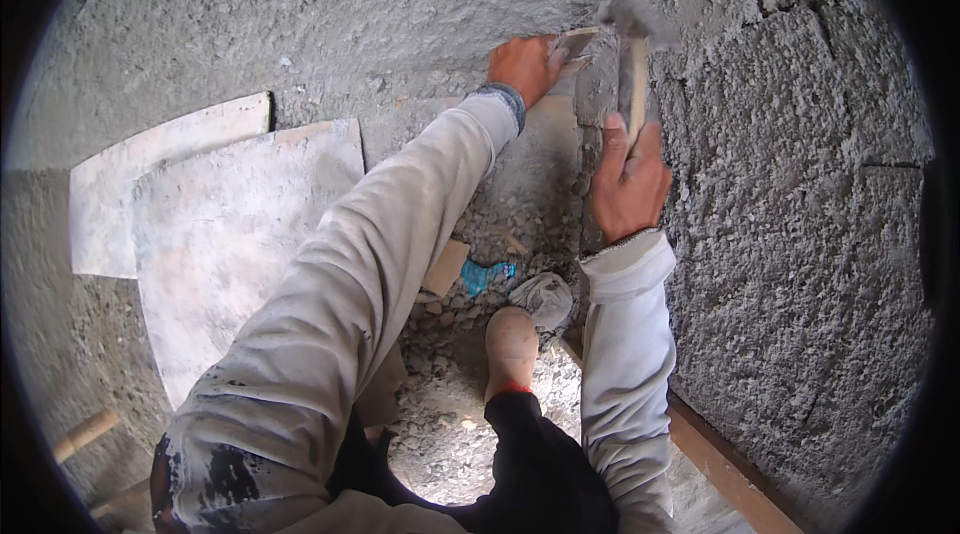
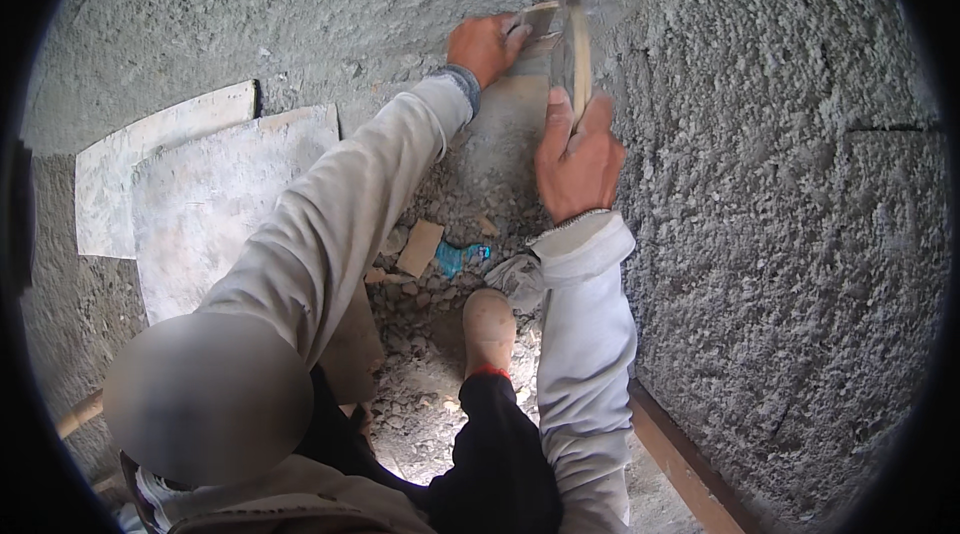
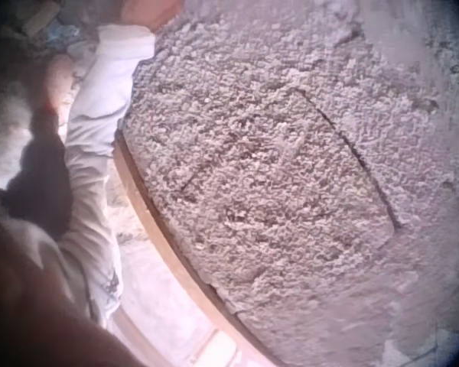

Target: The person places tile pieces onto a bed of gravel and debris, using a hammer and a chisel-like tool to trim the edges of the tiles to fit.

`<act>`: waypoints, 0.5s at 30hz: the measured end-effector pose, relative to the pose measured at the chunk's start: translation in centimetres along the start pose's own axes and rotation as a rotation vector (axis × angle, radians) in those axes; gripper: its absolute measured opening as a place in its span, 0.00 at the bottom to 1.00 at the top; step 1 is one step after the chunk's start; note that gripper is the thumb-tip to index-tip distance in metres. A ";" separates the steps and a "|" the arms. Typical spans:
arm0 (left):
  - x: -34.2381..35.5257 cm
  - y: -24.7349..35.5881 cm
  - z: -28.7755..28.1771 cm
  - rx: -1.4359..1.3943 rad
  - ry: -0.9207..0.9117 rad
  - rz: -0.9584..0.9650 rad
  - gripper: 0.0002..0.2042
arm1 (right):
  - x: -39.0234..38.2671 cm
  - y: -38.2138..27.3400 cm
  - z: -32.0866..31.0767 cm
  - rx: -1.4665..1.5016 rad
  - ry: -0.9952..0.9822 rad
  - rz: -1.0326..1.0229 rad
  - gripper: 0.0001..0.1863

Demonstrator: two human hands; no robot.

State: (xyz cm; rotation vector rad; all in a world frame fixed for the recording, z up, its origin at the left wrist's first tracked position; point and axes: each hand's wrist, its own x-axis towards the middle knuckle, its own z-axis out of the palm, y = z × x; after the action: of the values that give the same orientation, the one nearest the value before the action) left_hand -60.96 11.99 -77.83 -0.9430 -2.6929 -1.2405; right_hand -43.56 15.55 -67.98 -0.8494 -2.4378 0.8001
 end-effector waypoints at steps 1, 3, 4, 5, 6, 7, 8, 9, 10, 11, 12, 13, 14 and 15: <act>-0.2 -0.3 0.1 0.003 0.018 0.033 0.13 | 0.0 0.0 0.0 0.050 0.025 -0.039 0.16; 0.2 -0.8 0.3 0.013 -0.024 0.071 0.13 | 0.0 0.1 0.1 0.103 0.108 -0.120 0.16; 0.1 -0.9 0.4 0.032 -0.024 0.067 0.13 | 0.1 0.2 0.2 0.044 0.064 -0.053 0.16; 0.2 -1.0 0.4 0.045 -0.008 0.073 0.12 | 0.2 0.2 0.3 -0.062 -0.007 -0.021 0.16; 0.2 -1.1 0.4 0.039 0.014 0.099 0.12 | 0.2 0.2 0.4 -0.180 -0.086 0.020 0.16; 0.3 -1.1 0.4 0.087 -0.022 0.041 0.12 | 0.4 0.2 0.5 -0.282 -0.136 0.027 0.15; 0.3 -1.1 0.4 0.111 -0.057 0.001 0.12 | 0.3 0.2 0.4 -0.239 -0.137 0.070 0.16; 0.2 -1.0 0.4 0.117 -0.095 -0.027 0.13 | 0.4 0.1 0.5 -0.161 -0.130 0.028 0.17; 0.1 -0.9 0.3 0.125 -0.049 -0.034 0.12 | 0.3 0.1 0.5 -0.093 -0.079 -0.003 0.17; 0.0 -0.8 0.3 0.108 -0.042 -0.038 0.12 | 0.2 0.0 0.5 -0.063 -0.069 0.055 0.18; -0.2 -0.7 0.3 0.091 -0.030 -0.040 0.12 | 0.2 0.1 0.5 -0.027 -0.044 0.063 0.19; -0.4 -0.7 0.3 0.032 -0.016 -0.057 0.12 | 0.1 0.0 0.6 -0.011 0.001 -0.014 0.19; -0.6 -0.7 0.4 -0.029 0.000 -0.068 0.12 | 0.3 0.1 0.7 -0.029 0.024 -0.019 0.18; -0.7 -0.7 0.5 -0.099 0.007 -0.081 0.12 | 0.2 0.2 0.9 -0.041 0.056 -0.072 0.18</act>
State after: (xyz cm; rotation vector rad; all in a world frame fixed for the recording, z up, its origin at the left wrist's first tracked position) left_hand -60.66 11.66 -78.81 -0.8453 -2.7127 -1.4005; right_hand -44.14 15.45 -68.74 -0.7839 -2.4284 0.6936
